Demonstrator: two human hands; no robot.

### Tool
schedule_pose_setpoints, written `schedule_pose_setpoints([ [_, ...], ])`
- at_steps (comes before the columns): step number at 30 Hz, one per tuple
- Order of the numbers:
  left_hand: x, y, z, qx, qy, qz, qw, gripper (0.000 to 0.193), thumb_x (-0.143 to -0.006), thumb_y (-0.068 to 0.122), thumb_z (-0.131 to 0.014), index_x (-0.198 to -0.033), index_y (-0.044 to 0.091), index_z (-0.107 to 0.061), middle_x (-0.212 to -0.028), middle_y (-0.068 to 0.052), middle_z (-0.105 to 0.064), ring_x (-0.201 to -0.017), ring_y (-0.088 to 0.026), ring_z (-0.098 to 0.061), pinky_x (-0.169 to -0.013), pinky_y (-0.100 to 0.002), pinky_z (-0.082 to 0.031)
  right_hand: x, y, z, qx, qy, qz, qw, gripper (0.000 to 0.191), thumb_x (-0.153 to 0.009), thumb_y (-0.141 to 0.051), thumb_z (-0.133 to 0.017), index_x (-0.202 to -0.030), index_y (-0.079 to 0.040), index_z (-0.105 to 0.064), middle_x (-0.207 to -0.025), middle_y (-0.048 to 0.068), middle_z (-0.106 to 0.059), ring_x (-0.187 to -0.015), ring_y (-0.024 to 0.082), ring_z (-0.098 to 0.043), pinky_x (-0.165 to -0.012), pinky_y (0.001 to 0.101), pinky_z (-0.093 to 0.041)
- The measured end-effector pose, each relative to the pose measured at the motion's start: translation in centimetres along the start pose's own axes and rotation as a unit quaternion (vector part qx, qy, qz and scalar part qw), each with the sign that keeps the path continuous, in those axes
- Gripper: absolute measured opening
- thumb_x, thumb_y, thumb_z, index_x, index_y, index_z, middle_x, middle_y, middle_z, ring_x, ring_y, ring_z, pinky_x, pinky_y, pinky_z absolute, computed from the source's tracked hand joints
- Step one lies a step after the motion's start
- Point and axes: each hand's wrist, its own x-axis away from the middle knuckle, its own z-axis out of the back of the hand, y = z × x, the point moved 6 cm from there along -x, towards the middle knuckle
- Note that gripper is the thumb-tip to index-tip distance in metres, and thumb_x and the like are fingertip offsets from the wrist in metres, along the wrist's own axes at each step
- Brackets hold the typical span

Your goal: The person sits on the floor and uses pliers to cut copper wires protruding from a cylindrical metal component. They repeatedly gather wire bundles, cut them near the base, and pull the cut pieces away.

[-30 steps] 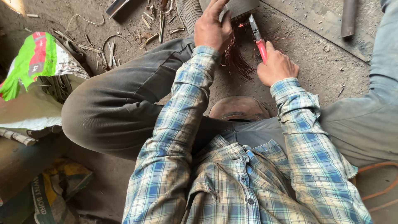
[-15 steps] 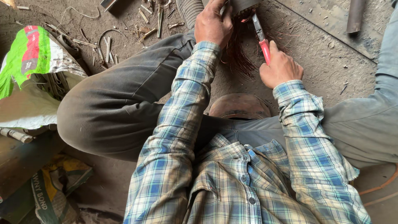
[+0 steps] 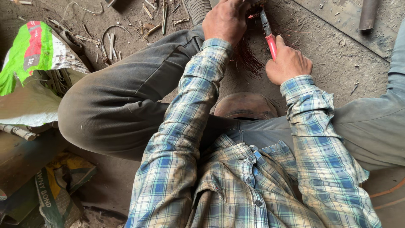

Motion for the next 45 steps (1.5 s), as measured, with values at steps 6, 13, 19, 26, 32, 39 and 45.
schedule_pose_setpoints([
  [6,-0.6,-0.3,-1.0,-0.038,-0.050,0.027,0.998,0.015,-0.094,0.039,-0.068,-0.102,0.028,-0.071,-0.086,-0.004,-0.076,-0.078,-0.030,-0.075,-0.067,-0.047,-0.059,0.2,0.0,0.6,0.010,-0.023,0.006,1.000,0.064,-0.086,-0.019,-0.058,-0.148,-0.009,-0.041,-0.114,0.024,-0.071,-0.109,0.046,-0.066,-0.095,0.0586,-0.049],
  [13,-0.4,-0.3,-0.9,-0.011,-0.017,0.024,1.000,0.012,-0.089,0.036,-0.071,-0.098,0.028,-0.073,-0.084,-0.005,-0.076,-0.077,-0.032,-0.074,-0.065,-0.049,-0.058,-0.1,-0.7,0.7,0.037,-0.031,-0.015,0.999,0.058,-0.087,-0.016,-0.059,-0.143,-0.006,-0.045,-0.110,0.024,-0.072,-0.105,0.044,-0.069,-0.091,0.0567,-0.051],
  [19,-0.5,-0.2,-0.6,0.009,-0.004,0.022,1.000,0.014,-0.087,0.037,-0.072,-0.098,0.027,-0.073,-0.084,-0.005,-0.076,-0.079,-0.032,-0.074,-0.067,-0.049,-0.058,0.1,-2.0,0.8,0.087,0.043,0.014,0.995,0.066,-0.085,-0.019,-0.064,-0.144,0.001,-0.042,-0.106,0.025,-0.071,-0.096,0.042,-0.071,-0.083,0.0532,-0.053],
  [26,-0.3,0.1,-0.4,-0.025,-0.002,0.014,1.000,0.014,-0.091,0.034,-0.069,-0.099,0.023,-0.072,-0.087,-0.006,-0.076,-0.083,-0.032,-0.074,-0.067,-0.049,-0.057,1.5,-1.2,0.3,0.046,-0.036,-0.030,0.998,0.061,-0.088,-0.010,-0.058,-0.148,-0.007,-0.044,-0.105,0.020,-0.075,-0.094,0.038,-0.075,-0.090,0.0509,-0.053],
  [32,-0.1,0.3,-0.7,-0.042,-0.004,0.020,0.999,0.014,-0.088,0.033,-0.071,-0.095,0.022,-0.073,-0.082,-0.008,-0.075,-0.079,-0.034,-0.073,-0.065,-0.051,-0.056,7.9,1.8,-0.2,-0.059,0.015,0.024,0.998,0.054,-0.092,-0.016,-0.057,-0.145,-0.016,-0.051,-0.104,0.027,-0.070,-0.097,0.052,-0.065,-0.086,0.0607,-0.050],
  [39,1.5,-1.4,-0.2,0.253,0.063,0.152,0.953,0.036,-0.092,0.045,-0.068,-0.110,0.014,-0.073,-0.091,-0.009,-0.080,-0.070,-0.018,-0.076,-0.067,-0.035,-0.065,20.8,7.0,-1.3,-0.255,0.028,0.056,0.965,0.051,-0.088,-0.026,-0.061,-0.137,-0.013,-0.059,-0.096,0.020,-0.074,-0.092,0.042,-0.073,-0.080,0.0497,-0.055],
  [45,8.5,5.6,-2.4,0.662,-0.200,0.168,0.703,0.041,-0.103,0.040,-0.060,-0.122,0.004,-0.067,-0.108,-0.013,-0.078,-0.076,-0.016,-0.073,-0.074,-0.028,-0.060,21.5,6.3,-0.4,-0.243,0.053,0.110,0.962,0.054,-0.088,-0.026,-0.061,-0.140,-0.011,-0.056,-0.099,0.018,-0.073,-0.091,0.040,-0.073,-0.081,0.0477,-0.056],
])
